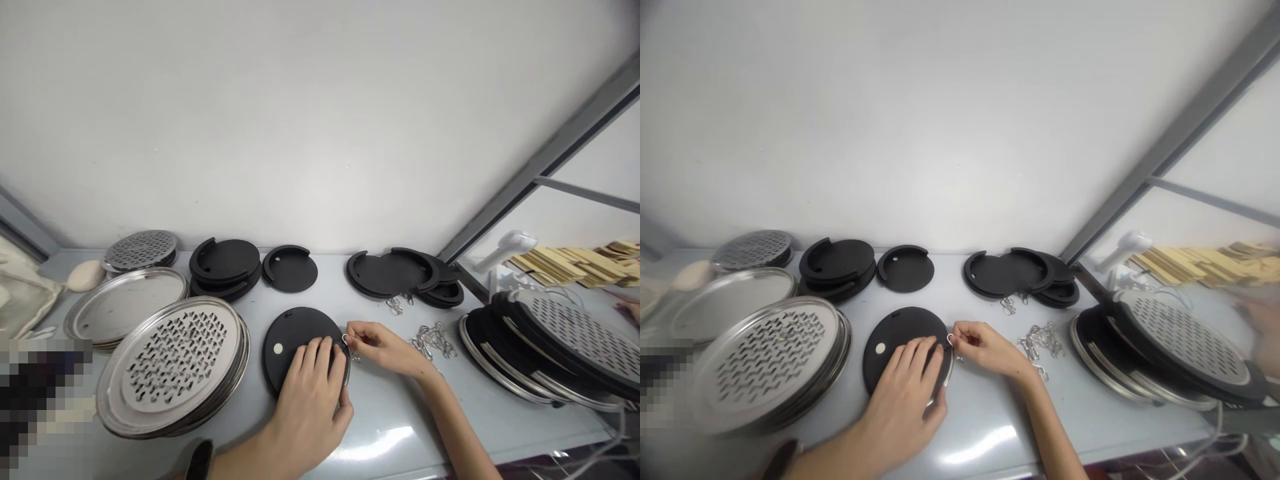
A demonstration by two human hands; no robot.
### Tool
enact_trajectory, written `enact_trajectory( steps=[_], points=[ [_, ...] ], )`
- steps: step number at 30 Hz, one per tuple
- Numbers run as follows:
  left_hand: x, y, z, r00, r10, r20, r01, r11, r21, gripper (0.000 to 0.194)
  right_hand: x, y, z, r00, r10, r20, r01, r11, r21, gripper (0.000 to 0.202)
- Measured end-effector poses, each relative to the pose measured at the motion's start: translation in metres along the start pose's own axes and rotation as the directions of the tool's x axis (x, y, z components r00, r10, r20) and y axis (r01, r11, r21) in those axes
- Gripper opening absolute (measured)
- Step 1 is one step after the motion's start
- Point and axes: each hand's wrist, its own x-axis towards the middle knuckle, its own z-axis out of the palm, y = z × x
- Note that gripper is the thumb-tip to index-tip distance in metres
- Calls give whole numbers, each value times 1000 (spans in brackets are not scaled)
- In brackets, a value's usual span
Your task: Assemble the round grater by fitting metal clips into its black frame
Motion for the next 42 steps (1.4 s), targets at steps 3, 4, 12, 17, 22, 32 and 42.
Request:
enact_trajectory(
  steps=[3,4,12,17,22,32,42],
  points=[
    [0,0,0,1000,1,-4,-1,1000,4,43,0,0,0,1000,4,-5,-4,1000,0,32],
    [0,0,0,1000,1,-5,-1,1000,6,43,0,0,-1,1000,5,-8,-5,1000,0,32],
    [0,0,-1,1000,-2,5,2,1000,11,43,1,1,-1,1000,-6,-10,6,1000,-8,34],
    [0,0,0,1000,-2,1,2,1000,3,44,1,-1,-1,1000,0,2,0,1000,-20,37],
    [-1,0,1,1000,-5,-9,5,1000,6,44,1,-3,0,1000,-10,-9,9,999,-31,42],
    [-1,1,1,1000,11,-16,-10,999,51,40,0,-4,0,1000,0,22,1,1000,-28,44],
    [-1,-1,6,999,25,-29,-22,996,90,39,-2,-10,2,999,53,13,-51,993,-111,43]
  ],
)
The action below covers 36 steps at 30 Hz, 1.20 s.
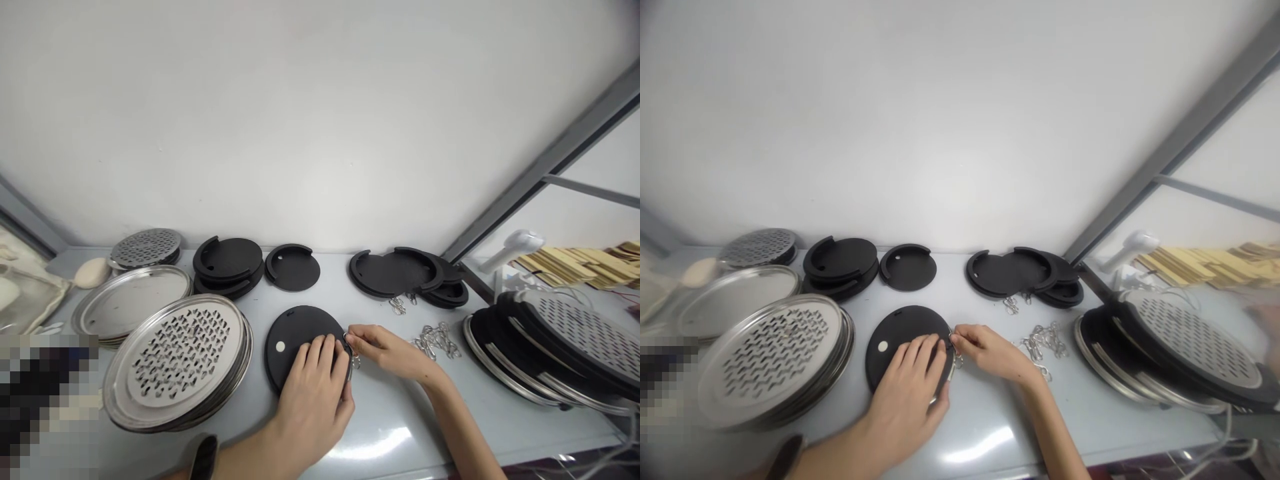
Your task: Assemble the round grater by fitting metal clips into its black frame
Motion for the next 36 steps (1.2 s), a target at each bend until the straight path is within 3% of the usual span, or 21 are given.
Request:
enact_trajectory(
  steps=[8,16,25,36],
  points=[
    [1,0,-1,1000,-7,13,7,1000,-9,40,-4,-4,0,997,73,10,-73,997,-3,43],
    [0,-1,3,1000,8,0,-8,1000,18,40,-3,-3,4,985,148,92,-162,971,176,40],
    [3,-1,-2,1000,-4,12,4,1000,-11,37,-8,-8,1,984,87,154,-115,977,182,36],
    [3,-1,-4,999,-1,33,2,1000,-29,38,-8,-3,-4,976,73,206,-90,993,74,39]
  ],
)
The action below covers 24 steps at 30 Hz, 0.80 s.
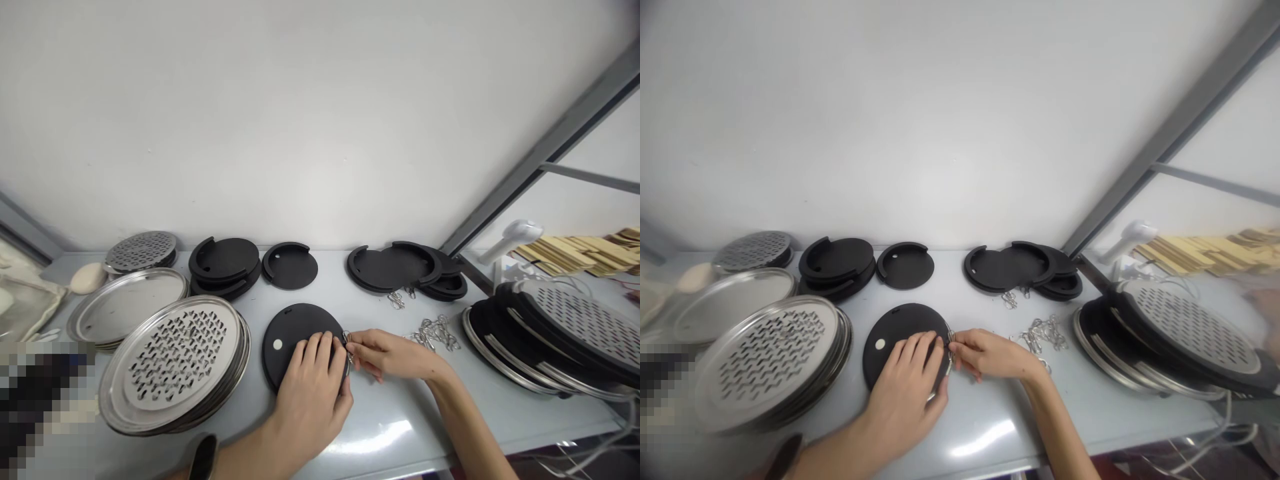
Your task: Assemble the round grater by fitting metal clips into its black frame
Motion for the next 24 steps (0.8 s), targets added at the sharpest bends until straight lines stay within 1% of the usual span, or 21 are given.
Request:
enact_trajectory(
  steps=[9,24],
  points=[
    [1,0,2,1000,5,-15,-4,999,38,38,3,3,-2,999,-29,31,28,999,21,36],
    [0,0,4,1000,9,-16,-8,999,52,39,4,4,-5,994,-51,98,49,998,27,38]
  ],
)
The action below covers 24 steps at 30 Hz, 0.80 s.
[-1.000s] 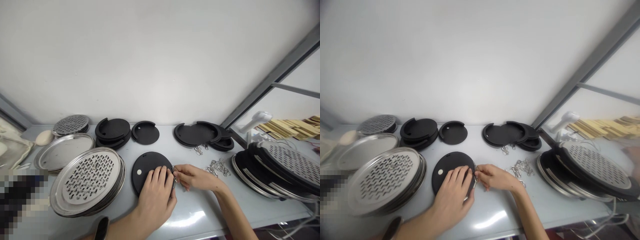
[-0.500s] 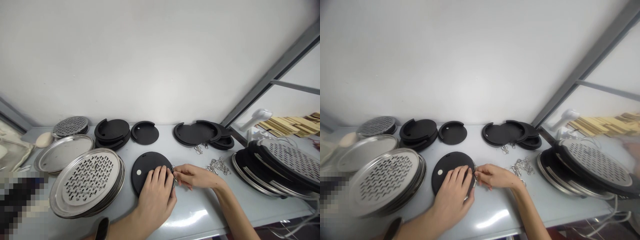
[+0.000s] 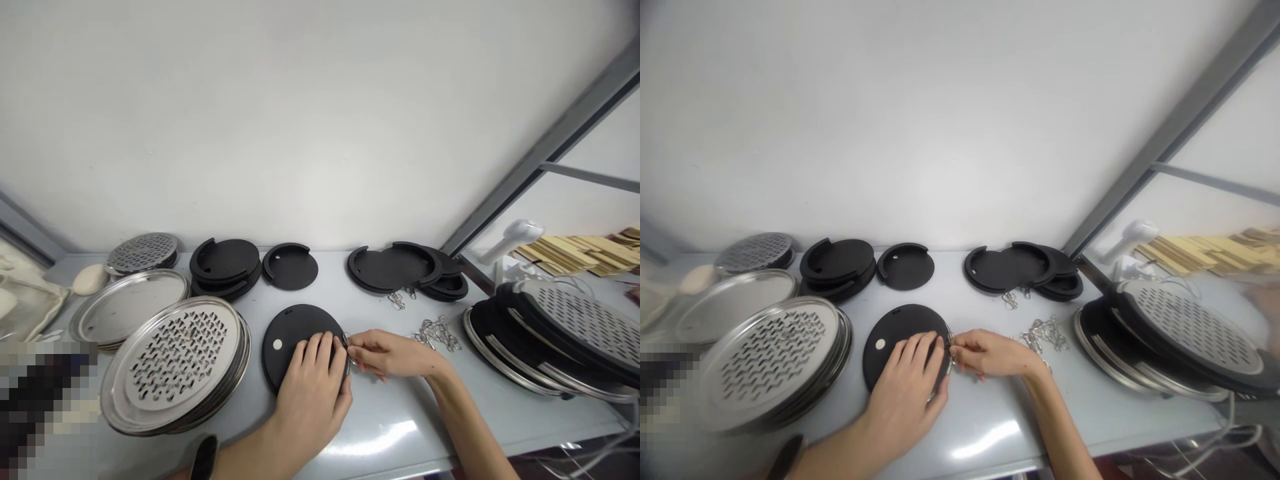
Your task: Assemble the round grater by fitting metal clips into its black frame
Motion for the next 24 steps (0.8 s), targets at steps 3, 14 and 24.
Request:
enact_trajectory(
  steps=[3,14,24],
  points=[
    [0,0,0,1000,-1,-1,1,1000,1,38,0,0,0,1000,-9,6,9,1000,4,37],
    [0,-1,-1,1000,-8,13,8,1000,-19,39,0,2,-1,1000,-20,23,20,1000,18,36],
    [-1,-2,-3,1000,-24,-5,24,998,-64,59,0,5,-1,1000,3,10,-3,1000,-1,39]
  ],
)
